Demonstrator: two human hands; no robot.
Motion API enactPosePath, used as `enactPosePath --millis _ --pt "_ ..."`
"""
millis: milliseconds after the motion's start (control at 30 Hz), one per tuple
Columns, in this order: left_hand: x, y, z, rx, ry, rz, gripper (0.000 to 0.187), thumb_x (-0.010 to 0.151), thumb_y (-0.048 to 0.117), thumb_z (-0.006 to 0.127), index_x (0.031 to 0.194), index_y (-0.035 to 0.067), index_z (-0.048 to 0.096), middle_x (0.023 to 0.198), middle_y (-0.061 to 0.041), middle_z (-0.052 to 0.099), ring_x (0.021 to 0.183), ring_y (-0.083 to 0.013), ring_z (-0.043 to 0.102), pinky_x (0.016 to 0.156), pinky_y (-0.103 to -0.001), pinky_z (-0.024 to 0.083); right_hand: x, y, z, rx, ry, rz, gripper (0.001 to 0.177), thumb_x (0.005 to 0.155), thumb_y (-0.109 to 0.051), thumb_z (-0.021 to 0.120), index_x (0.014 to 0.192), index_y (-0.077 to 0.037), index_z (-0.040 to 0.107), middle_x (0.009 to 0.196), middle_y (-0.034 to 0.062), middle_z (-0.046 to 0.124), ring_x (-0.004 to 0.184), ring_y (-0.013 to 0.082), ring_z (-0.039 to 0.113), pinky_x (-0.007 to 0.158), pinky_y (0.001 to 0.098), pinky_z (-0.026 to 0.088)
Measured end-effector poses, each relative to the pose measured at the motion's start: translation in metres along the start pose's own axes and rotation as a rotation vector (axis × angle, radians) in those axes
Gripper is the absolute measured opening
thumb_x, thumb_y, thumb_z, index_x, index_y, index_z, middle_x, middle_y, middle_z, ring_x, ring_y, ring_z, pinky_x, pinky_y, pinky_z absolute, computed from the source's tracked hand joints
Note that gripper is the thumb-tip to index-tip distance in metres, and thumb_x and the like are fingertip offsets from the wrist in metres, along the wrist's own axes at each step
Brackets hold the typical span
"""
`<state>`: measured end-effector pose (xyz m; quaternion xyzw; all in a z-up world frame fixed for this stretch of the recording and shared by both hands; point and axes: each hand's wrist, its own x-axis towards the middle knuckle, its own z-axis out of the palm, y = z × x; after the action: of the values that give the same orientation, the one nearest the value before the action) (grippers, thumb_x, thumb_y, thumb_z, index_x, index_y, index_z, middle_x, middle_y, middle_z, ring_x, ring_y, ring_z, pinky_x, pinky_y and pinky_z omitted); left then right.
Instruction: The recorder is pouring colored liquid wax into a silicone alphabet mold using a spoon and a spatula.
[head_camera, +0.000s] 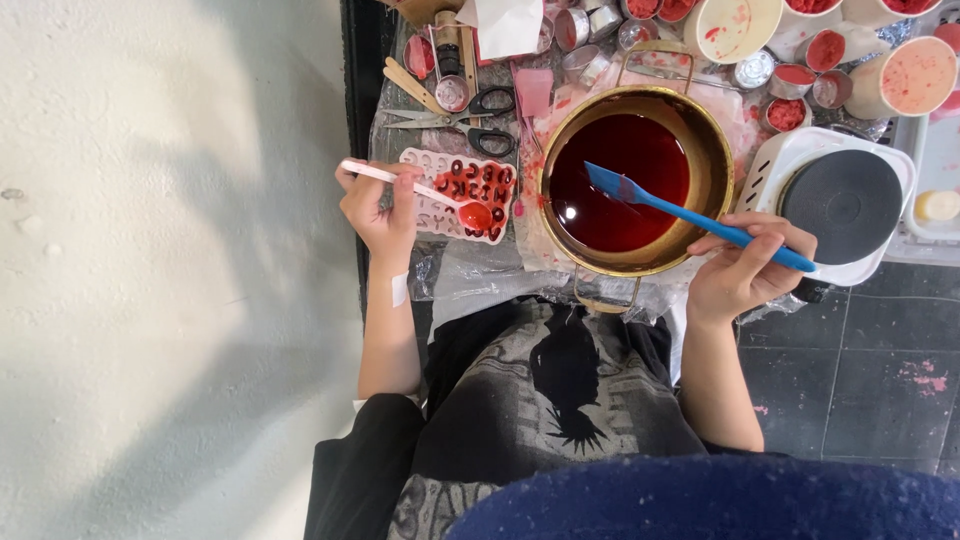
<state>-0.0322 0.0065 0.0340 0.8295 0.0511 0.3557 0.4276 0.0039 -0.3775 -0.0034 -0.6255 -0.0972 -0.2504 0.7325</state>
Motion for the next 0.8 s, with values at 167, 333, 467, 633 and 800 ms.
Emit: enactPosePath --millis 167,333,467,633,800 --pt "0.005 0.007 0.006 0.001 0.075 -0.127 0.024 0.101 0.020 0.066 0.087 0.004 0.076 0.070 -0.002 0.069 0.078 -0.0161 0.055 0.082 -0.033 0.044 0.001 0.001 -0.003 0.002 0.013 -0.017 0.024 0.120 -0.024 0.045 0.113 -0.002 0.043 0.094 0.0217 0.064 0.049 0.0192 0.056 0.043 0.0238 0.045" --pt "0.007 0.002 0.032 -0.264 0.180 -0.350 0.016 0.102 0.015 0.066 0.100 0.001 0.074 0.096 -0.005 0.069 0.068 -0.0132 0.068 0.060 -0.021 0.057 0.002 0.000 -0.005 0.004 0.028 -0.022 0.024 0.120 -0.025 0.045 0.113 -0.002 0.043 0.094 0.0219 0.064 0.047 0.0192 0.055 0.044 0.0241 0.044" --pt "0.014 0.007 0.063 -0.325 0.099 -0.330 0.015 0.100 0.019 0.069 0.102 0.004 0.073 0.091 -0.003 0.072 0.068 -0.0109 0.073 0.064 -0.023 0.056 0.002 0.000 -0.007 0.012 0.032 -0.019 0.025 0.121 -0.026 0.043 0.112 -0.002 0.043 0.094 0.0217 0.064 0.047 0.0192 0.055 0.044 0.0241 0.043" --pt "0.026 0.024 0.093 0.037 -0.078 0.008 0.012 0.099 0.023 0.073 0.097 0.013 0.077 0.082 0.006 0.076 0.071 -0.0088 0.071 0.104 -0.042 0.033 0.003 -0.002 -0.009 0.002 0.067 -0.029 0.025 0.121 -0.026 0.042 0.112 -0.002 0.042 0.094 0.0210 0.064 0.047 0.0194 0.055 0.044 0.0247 0.044" --pt "0.030 0.042 0.109 0.111 -0.202 0.100 0.013 0.095 0.030 0.078 0.095 0.017 0.076 0.078 0.006 0.072 0.082 -0.0091 0.065 0.109 -0.041 0.027 0.007 -0.004 -0.013 -0.017 0.190 -0.078 0.029 0.120 -0.030 0.042 0.115 -0.001 0.042 0.092 0.0186 0.062 0.049 0.0208 0.058 0.044 0.0266 0.046"
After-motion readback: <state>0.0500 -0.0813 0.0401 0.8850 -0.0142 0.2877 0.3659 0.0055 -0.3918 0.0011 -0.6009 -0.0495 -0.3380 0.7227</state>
